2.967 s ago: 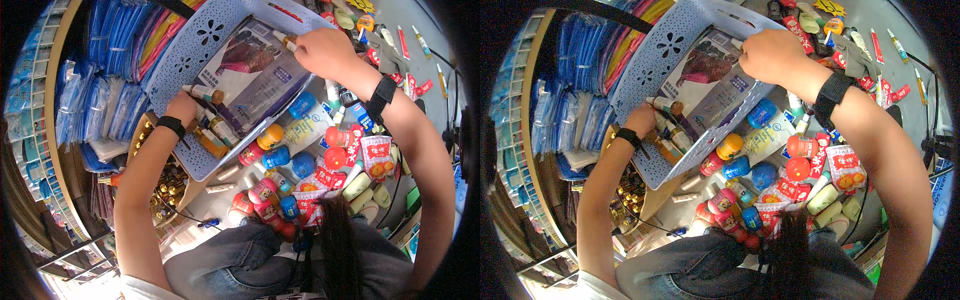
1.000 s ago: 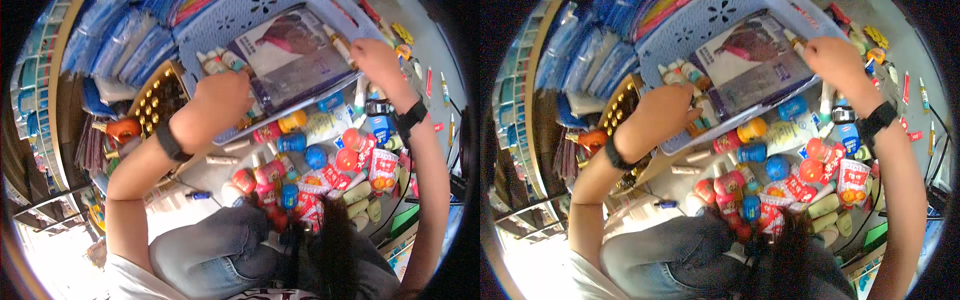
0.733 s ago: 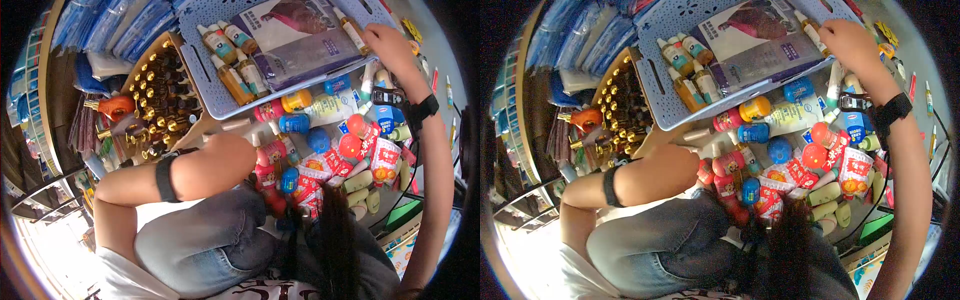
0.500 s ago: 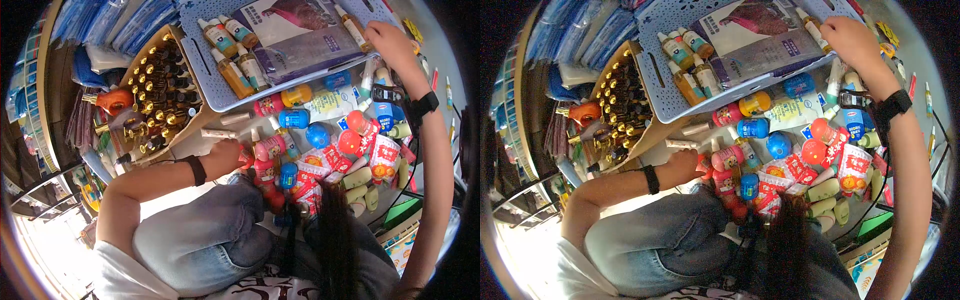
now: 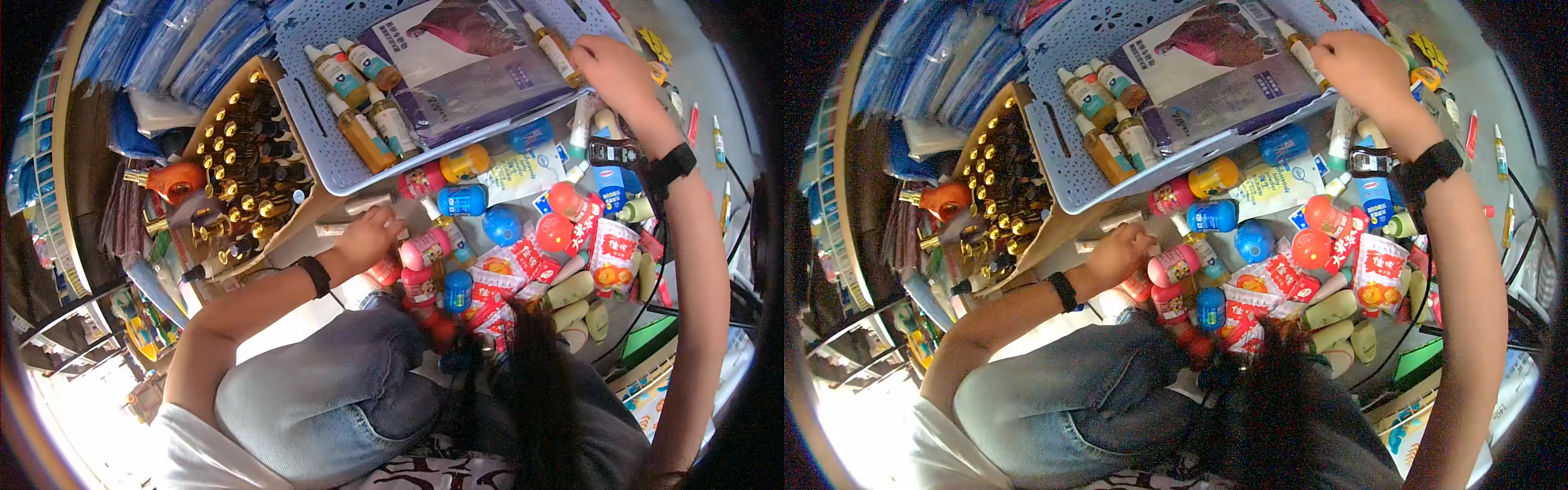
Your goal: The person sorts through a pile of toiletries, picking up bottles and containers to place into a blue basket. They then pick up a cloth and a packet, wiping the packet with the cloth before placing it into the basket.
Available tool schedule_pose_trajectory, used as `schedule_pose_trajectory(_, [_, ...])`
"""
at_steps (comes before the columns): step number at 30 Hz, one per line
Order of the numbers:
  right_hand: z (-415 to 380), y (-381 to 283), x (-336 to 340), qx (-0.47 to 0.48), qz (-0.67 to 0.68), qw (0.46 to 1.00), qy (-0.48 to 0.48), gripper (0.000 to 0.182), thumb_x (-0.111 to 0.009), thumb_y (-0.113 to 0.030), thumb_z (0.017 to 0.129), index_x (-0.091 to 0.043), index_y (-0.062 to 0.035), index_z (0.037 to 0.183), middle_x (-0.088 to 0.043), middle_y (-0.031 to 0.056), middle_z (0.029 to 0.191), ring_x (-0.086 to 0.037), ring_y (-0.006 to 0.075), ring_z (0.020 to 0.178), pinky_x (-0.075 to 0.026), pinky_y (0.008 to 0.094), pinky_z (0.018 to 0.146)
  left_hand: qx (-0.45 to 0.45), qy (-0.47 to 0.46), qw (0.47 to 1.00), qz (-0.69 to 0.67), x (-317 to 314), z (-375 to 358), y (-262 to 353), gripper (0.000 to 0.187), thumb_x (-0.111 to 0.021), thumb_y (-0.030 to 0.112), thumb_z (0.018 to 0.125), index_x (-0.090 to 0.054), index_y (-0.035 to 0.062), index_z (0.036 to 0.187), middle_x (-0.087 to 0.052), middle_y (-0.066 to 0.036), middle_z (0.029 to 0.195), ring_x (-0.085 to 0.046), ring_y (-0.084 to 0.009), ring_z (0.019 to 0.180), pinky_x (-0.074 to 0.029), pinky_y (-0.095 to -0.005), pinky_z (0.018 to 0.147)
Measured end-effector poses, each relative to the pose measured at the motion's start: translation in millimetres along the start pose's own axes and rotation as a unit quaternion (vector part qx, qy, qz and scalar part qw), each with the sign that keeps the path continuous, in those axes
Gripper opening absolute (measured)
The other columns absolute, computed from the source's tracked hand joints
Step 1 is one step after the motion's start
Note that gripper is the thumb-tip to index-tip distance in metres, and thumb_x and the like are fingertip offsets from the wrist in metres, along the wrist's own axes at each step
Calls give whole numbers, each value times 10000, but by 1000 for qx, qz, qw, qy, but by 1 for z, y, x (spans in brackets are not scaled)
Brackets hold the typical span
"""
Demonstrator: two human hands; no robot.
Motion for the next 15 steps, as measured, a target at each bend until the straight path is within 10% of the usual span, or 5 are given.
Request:
schedule_pose_trajectory(9, [-3, -5, 2, -16, 7, 999, 29, 315, -437, -313, 817, -658, -92, 854, -640, 143, 871, -599, 350, 839, -471, 463, 722, -247, 2, 953, 178, -3, 20, 1, 151, -561, 166, 737, -616, 142, 876, -519, -45, 897, -541, -218, 930, -482, -333, 781])
schedule_pose_trajectory(15, [-5, -9, 4, -14, -11, 999, 50, 299, -460, -322, 824, -676, -115, 814, -649, 120, 810, -614, 334, 786, -482, 460, 676, -169, -182, 949, 196, 39, 8, 30, 80, -587, 159, 723, -658, 123, 731, -627, -27, 735, -617, -205, 801, -496, -347, 699])
Point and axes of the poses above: each hand's wrist, its own z-axis towards the middle knuckle, its own x-axis out of the back of the hand, y = z × x, the point moved 3 cm from there along z, towards the middle knuckle
